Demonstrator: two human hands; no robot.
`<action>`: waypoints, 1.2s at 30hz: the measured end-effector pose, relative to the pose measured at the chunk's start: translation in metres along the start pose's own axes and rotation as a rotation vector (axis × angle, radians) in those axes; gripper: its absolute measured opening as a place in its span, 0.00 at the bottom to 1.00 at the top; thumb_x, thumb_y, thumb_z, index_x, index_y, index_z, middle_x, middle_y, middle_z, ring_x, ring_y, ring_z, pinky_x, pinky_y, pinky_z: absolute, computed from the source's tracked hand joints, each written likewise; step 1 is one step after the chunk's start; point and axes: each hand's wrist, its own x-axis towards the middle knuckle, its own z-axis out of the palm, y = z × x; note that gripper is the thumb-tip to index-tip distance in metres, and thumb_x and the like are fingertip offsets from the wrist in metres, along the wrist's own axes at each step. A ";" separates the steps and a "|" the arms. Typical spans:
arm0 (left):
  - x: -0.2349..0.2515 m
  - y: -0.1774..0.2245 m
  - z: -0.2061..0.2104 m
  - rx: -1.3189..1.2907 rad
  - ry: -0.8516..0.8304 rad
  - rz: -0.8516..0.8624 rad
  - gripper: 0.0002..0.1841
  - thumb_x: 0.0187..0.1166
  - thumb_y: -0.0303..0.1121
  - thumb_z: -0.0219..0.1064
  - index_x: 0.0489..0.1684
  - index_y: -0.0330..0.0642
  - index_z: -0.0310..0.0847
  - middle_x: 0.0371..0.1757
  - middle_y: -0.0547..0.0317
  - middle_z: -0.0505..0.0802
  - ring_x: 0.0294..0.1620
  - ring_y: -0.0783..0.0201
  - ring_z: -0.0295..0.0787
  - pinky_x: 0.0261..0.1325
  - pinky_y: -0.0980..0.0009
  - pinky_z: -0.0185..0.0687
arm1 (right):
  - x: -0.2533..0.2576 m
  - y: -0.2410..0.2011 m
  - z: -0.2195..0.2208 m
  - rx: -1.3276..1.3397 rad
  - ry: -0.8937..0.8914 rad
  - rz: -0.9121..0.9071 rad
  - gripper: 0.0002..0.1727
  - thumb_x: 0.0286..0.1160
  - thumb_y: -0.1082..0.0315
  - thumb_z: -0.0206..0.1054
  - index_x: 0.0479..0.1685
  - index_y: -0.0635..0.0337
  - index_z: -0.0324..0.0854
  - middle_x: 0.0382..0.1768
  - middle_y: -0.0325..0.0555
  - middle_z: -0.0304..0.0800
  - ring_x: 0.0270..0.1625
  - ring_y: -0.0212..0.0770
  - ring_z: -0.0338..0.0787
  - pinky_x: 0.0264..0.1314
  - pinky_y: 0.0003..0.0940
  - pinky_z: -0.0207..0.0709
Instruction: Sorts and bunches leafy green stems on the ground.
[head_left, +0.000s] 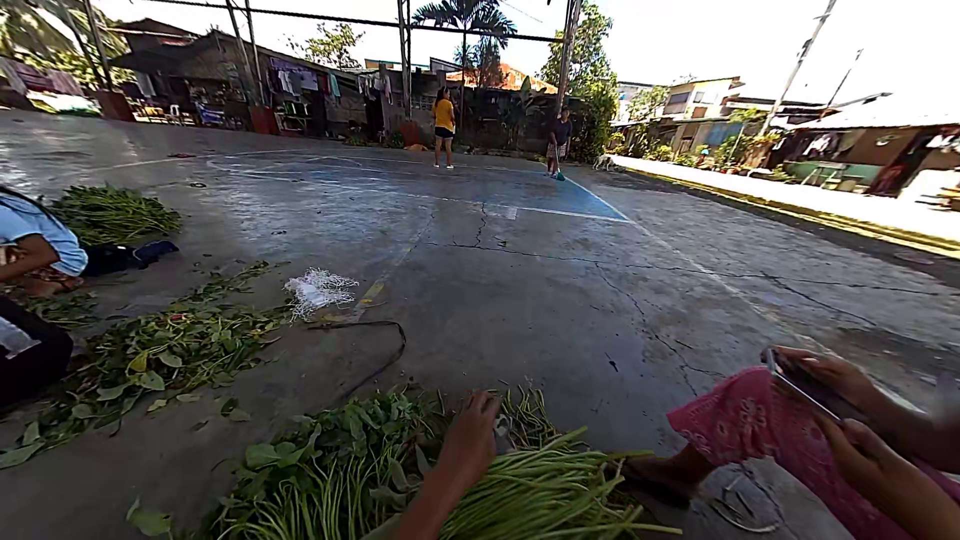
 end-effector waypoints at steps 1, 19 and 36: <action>0.002 0.008 0.009 -0.066 -0.033 -0.011 0.23 0.90 0.30 0.50 0.83 0.35 0.69 0.81 0.37 0.74 0.81 0.41 0.72 0.82 0.50 0.68 | -0.010 -0.014 -0.006 0.061 -0.055 0.004 0.17 0.88 0.70 0.58 0.59 0.77 0.85 0.57 0.72 0.89 0.58 0.66 0.89 0.65 0.51 0.77; -0.020 0.053 0.032 -0.126 -0.303 -0.334 0.50 0.76 0.78 0.47 0.88 0.47 0.64 0.93 0.29 0.48 0.91 0.26 0.42 0.77 0.25 0.59 | -0.014 -0.031 -0.003 0.491 -0.125 -0.139 0.22 0.86 0.84 0.46 0.75 0.89 0.65 0.76 0.81 0.70 0.79 0.57 0.74 0.80 0.28 0.63; -0.065 0.007 0.028 -0.213 -0.329 -0.146 0.71 0.43 0.60 0.90 0.92 0.38 0.48 0.67 0.25 0.84 0.68 0.29 0.82 0.69 0.32 0.73 | 0.171 0.130 0.173 1.503 0.155 -0.235 0.18 0.82 0.69 0.57 0.66 0.66 0.65 0.38 0.34 0.90 0.39 0.22 0.92 0.50 0.24 0.89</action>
